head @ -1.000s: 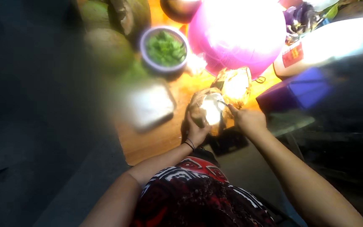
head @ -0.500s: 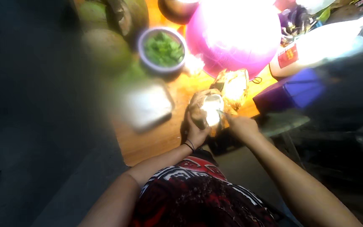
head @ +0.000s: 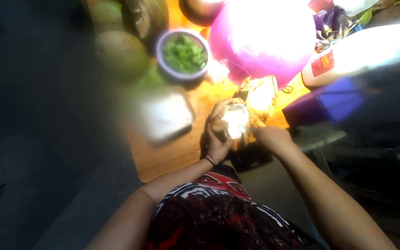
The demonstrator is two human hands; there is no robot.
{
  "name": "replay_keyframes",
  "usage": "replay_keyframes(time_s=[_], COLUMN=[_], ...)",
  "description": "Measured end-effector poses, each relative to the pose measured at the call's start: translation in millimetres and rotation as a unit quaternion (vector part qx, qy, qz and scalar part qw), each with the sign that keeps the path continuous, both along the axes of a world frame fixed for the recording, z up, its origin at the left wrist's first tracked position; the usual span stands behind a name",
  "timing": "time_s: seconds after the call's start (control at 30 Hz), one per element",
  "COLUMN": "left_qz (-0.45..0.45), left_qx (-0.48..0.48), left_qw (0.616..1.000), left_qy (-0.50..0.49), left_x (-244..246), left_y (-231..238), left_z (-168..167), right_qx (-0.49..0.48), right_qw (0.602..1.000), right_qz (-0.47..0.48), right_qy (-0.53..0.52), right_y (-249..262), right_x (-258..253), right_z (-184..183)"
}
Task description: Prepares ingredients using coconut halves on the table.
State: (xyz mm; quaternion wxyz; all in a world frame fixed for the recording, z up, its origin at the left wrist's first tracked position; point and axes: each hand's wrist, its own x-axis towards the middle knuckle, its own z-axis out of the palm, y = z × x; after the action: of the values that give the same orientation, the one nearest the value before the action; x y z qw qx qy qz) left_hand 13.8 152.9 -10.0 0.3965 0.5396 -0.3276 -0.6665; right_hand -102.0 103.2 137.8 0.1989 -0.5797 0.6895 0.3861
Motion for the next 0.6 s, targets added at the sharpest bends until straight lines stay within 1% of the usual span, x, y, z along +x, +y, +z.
replay_keyframes(time_s=[0.07, 0.17, 0.27, 0.33, 0.4, 0.47, 0.6], left_qz=[-0.003, -0.013, -0.023, -0.027, -0.014, -0.008, -0.026], left_qx=[0.002, 0.004, 0.006, 0.012, 0.001, -0.012, -0.029], left_qw=[1.0, 1.0, 1.0, 0.999, 1.0, 1.0, 0.999], left_qy=[-0.007, -0.007, -0.012, -0.027, -0.018, -0.009, -0.019], left_x=[-1, -2, -1, 2, -1, -2, -1], left_y=[0, 2, 3, 3, 0, 0, 1], left_z=[2, 5, 7, 10, 5, 4, 4], right_qx=[-0.033, 0.001, 0.056, 0.032, -0.025, -0.038, 0.027], right_qw=[0.999, 1.0, 0.998, 0.999, 0.999, 0.999, 0.999], right_qz=[-0.006, -0.006, -0.01, -0.011, -0.015, -0.017, -0.019], right_qy=[0.009, 0.0, -0.007, -0.014, -0.026, -0.031, -0.021], right_y=[-10, -2, 0, -8, -12, -5, 8], right_x=[-1, 1, 3, -7, -19, -21, -8], right_z=[-3, -9, -5, -4, -8, -12, -4])
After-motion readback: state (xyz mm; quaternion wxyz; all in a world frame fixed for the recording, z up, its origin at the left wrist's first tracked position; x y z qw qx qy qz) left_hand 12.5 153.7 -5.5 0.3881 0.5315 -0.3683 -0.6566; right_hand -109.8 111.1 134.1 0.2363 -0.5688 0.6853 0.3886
